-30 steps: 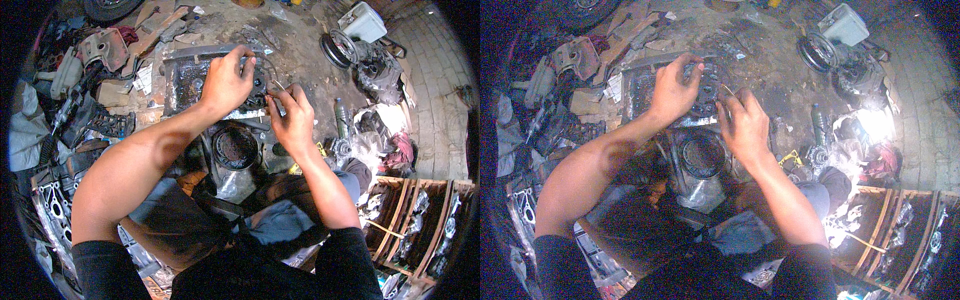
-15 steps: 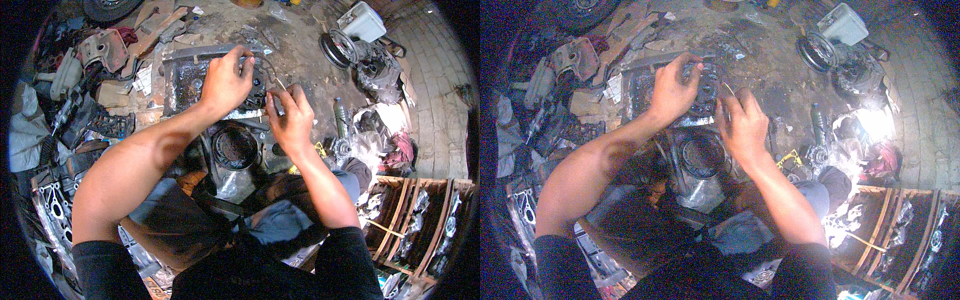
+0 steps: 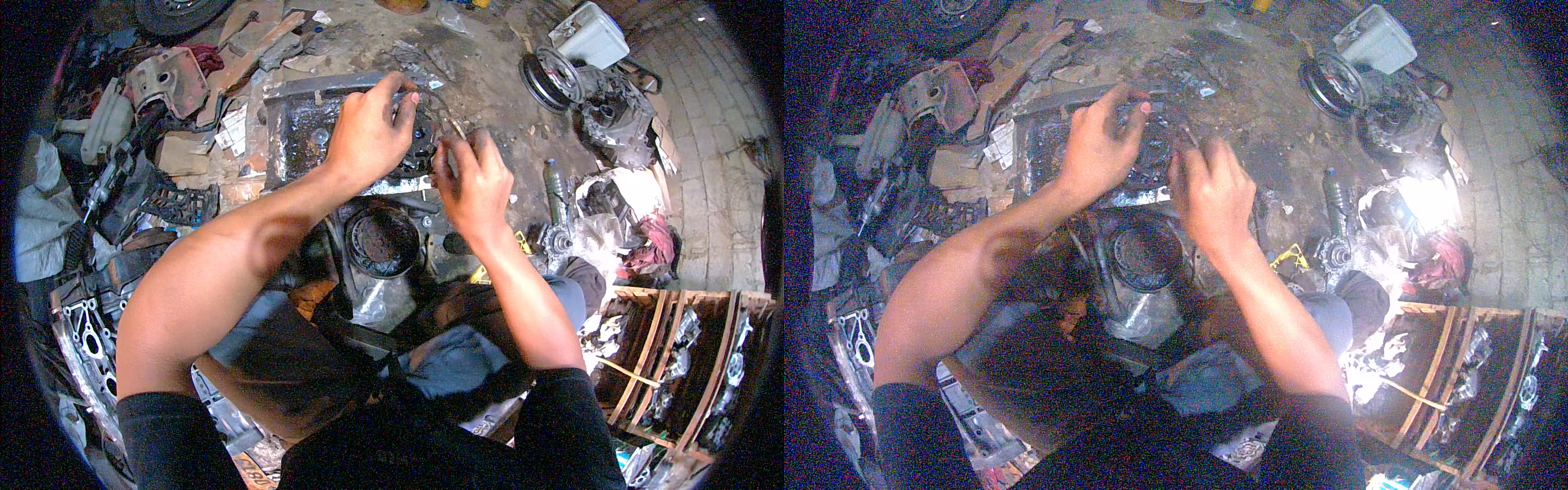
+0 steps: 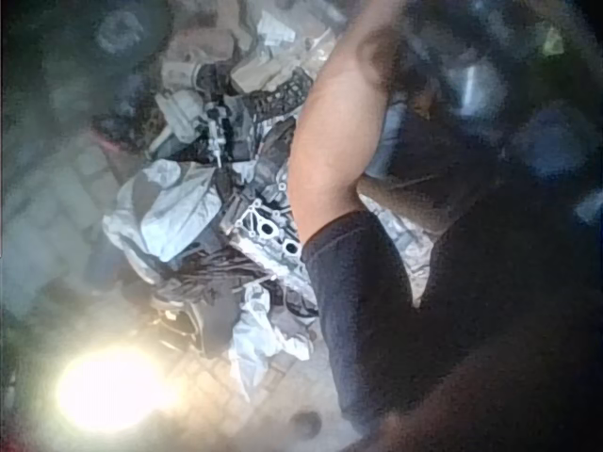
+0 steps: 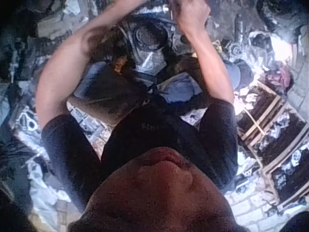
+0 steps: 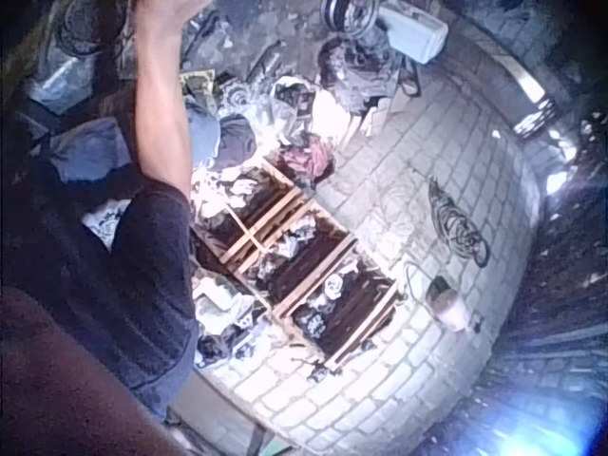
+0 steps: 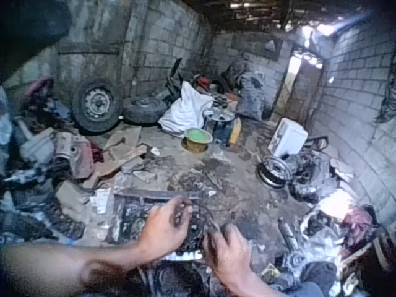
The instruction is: The person sits on the floor and uses a small tool to scrape and clean a circular mechanical component. They repeatedly wipe the part with a cloth and continue scraping different areas of the component's surface.
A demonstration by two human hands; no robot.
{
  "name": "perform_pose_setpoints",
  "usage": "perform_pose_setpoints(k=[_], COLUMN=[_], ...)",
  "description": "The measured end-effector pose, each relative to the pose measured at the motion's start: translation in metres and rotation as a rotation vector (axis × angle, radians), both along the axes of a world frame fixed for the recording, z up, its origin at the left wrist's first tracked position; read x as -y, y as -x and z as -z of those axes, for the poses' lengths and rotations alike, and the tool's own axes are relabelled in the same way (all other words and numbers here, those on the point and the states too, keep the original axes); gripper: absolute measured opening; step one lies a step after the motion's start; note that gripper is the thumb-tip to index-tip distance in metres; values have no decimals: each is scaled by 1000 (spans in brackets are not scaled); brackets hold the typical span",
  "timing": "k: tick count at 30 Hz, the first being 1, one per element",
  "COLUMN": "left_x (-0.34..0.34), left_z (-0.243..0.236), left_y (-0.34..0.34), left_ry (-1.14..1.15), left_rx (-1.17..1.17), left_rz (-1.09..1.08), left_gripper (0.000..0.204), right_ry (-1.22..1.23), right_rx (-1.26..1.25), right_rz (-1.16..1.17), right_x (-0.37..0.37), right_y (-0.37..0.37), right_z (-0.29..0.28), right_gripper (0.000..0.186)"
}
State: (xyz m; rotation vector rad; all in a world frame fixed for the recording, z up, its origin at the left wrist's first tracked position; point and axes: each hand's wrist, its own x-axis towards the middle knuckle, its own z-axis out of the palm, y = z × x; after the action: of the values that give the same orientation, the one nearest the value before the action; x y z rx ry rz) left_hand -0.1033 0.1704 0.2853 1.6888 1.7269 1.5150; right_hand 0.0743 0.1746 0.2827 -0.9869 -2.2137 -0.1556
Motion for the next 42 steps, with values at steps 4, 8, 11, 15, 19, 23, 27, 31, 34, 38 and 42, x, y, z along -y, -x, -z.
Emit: perform_pose_setpoints(k=[4, 8, 11, 15, 19, 23, 27, 31, 34, 38, 42], left_x=[4, 2, 3, 8, 8, 6, 8, 12, 13, 10, 6], left_z=[-8, 1, 4, 7, 6, 8, 9, 5, 4, 7, 12], left_y=[1, 10, 16, 19, 19, 18, 20, 17, 16, 19, 21], left_ry=[118, 84, 112, 140, 128, 114, 159, 233, 204, 158, 154], left_rx=[35, -14, -54, -100, -141, -124, -136, -160, -161, -127, -171], left_rz=[0, 54, 174, 159, 149, 154, 153, 153, 156, 185, 165], left_gripper=[20, 24, 26, 29, 31, 31, 30, 32, 33, 32, 30], right_ry=[139, 415, 671, 784, 801, 725, 825, 908, 354, 241, 482], right_rx=[-106, -227, -275, -299, -279, -348, -170, -89, -4, 42, -125], right_rz=[-26, -170, -57, -50, -39, -36, 27, 24, -63, -119, -105], right_x=[-12, -7, 5, 8, 13, 13, 23, 22, 16, 11, 13], right_y=[-12, -13, -14, -18, -15, -9, -1, -9, -18, -23, -26], right_z=[-11, -29, -29, -12, -6, 2, -28, -40, -40, -44, -33], right_gripper=[20, 32, 24, 13, 8, 8, 9, 10, 11, 8, 6])
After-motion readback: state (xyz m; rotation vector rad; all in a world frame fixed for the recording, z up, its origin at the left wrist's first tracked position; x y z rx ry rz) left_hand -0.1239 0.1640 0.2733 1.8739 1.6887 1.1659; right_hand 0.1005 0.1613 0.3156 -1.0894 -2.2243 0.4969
